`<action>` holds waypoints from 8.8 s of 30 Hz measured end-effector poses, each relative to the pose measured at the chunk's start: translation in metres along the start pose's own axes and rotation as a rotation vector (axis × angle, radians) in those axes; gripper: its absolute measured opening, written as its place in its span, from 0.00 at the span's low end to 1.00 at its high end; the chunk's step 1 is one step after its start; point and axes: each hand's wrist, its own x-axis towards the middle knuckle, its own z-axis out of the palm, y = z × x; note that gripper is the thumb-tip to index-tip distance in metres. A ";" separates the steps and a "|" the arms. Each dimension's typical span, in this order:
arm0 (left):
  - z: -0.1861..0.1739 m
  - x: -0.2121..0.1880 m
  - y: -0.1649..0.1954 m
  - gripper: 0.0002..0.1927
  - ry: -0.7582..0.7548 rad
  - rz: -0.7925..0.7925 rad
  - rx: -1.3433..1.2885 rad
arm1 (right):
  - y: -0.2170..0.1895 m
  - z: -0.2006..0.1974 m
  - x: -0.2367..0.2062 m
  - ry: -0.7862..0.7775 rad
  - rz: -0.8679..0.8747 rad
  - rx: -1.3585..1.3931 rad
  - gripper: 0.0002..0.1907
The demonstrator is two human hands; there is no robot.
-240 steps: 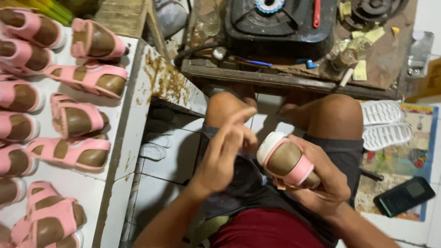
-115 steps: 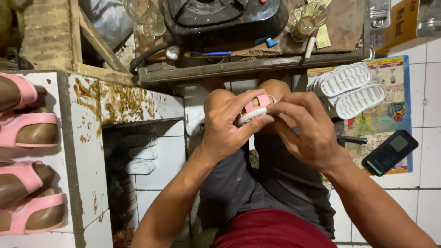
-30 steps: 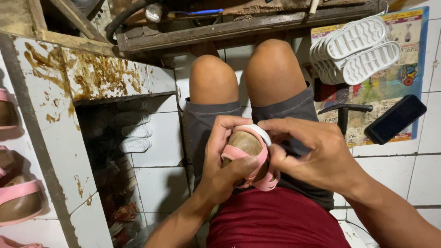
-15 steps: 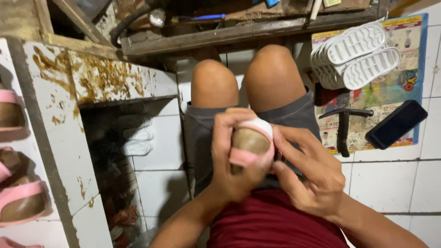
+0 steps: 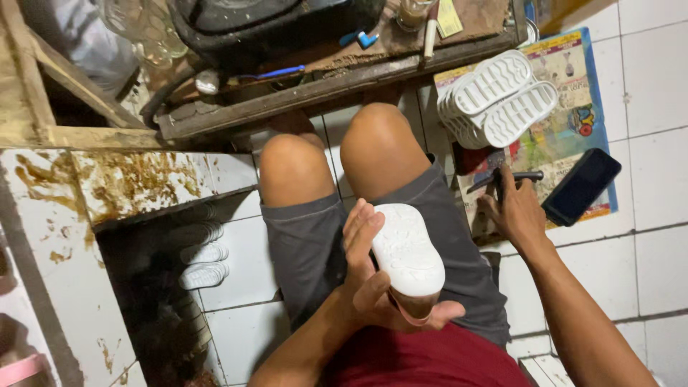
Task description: The person sits on the floor and trims excess material from the edge of a pink sandal using a knife, rotating the sandal as they cut. They then heat a white sole over a gas burner, press it onto the sandal, and place the finished sandal on a table with rows of similar sandals.
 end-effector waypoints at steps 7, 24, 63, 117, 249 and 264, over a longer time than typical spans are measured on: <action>-0.003 0.008 0.004 0.59 -0.116 -0.064 -0.068 | 0.050 0.032 0.021 0.109 -0.125 0.237 0.28; -0.052 0.022 -0.050 0.31 -0.014 -1.404 -1.164 | -0.163 -0.126 -0.010 -0.700 -0.291 1.330 0.20; -0.031 0.005 -0.056 0.29 0.194 -1.413 -1.139 | -0.138 -0.116 -0.075 -0.543 -0.306 1.021 0.16; -0.039 0.009 -0.044 0.23 -0.469 -1.395 -1.065 | -0.129 -0.126 0.012 -0.975 -0.558 1.162 0.18; -0.023 -0.008 -0.031 0.19 0.120 -1.616 -1.254 | -0.154 -0.120 -0.088 -0.312 -0.398 0.667 0.16; -0.032 0.010 -0.037 0.20 -0.007 -1.574 -1.335 | -0.142 -0.106 -0.074 -0.326 -0.204 1.049 0.19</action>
